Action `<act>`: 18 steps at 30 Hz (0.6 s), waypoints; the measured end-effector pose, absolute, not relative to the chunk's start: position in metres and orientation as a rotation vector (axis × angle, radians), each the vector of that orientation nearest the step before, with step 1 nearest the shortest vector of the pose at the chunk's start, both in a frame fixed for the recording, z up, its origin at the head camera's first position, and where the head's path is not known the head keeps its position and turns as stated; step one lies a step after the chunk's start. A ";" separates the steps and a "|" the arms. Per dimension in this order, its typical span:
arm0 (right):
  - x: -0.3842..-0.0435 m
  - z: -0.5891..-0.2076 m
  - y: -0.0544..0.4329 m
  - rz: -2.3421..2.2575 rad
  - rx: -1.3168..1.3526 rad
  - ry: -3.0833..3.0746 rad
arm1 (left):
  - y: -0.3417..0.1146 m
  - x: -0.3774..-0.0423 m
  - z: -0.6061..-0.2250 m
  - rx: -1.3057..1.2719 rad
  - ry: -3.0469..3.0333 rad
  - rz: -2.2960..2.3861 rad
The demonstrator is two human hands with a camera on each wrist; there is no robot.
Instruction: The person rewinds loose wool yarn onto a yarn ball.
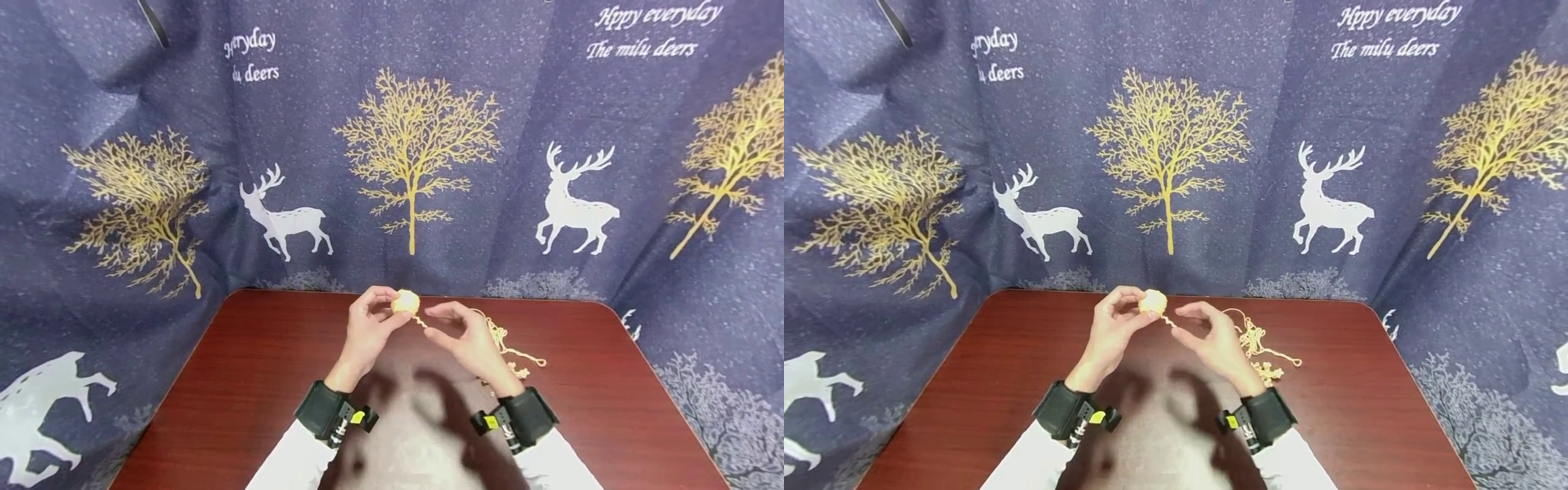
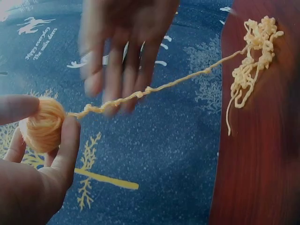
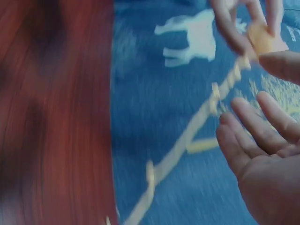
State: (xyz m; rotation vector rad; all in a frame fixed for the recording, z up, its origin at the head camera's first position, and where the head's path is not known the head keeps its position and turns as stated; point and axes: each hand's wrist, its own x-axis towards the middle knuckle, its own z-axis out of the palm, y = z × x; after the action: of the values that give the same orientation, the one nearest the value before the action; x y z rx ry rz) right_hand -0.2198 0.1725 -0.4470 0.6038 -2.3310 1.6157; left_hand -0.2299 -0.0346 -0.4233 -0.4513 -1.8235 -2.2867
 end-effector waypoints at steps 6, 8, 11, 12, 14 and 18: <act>-0.226 -0.448 0.146 1.938 0.502 -2.167 | -0.029 -0.227 -0.422 -0.453 -1.771 -2.326; -0.224 -0.449 0.145 1.933 0.451 -2.160 | -0.028 -0.228 -0.422 -0.436 -1.771 -2.299; -0.220 -0.449 0.144 1.834 0.430 -2.197 | -0.030 -0.228 -0.421 -0.395 -1.761 -2.267; -0.219 -0.450 0.144 1.794 0.441 -2.213 | -0.030 -0.228 -0.420 -0.379 -1.757 -2.257; -0.217 -0.448 0.144 1.705 0.477 -2.238 | -0.030 -0.228 -0.420 -0.351 -1.750 -2.252; -0.213 -0.445 0.145 1.544 0.541 -2.270 | -0.029 -0.229 -0.423 -0.361 -1.764 -2.208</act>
State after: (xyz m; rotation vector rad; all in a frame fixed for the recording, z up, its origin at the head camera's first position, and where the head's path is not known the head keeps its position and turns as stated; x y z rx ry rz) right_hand -0.2129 0.1447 -0.4449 0.5406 -2.2695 1.5443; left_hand -0.2285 -0.0288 -0.4230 -0.3608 -1.7640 -2.2078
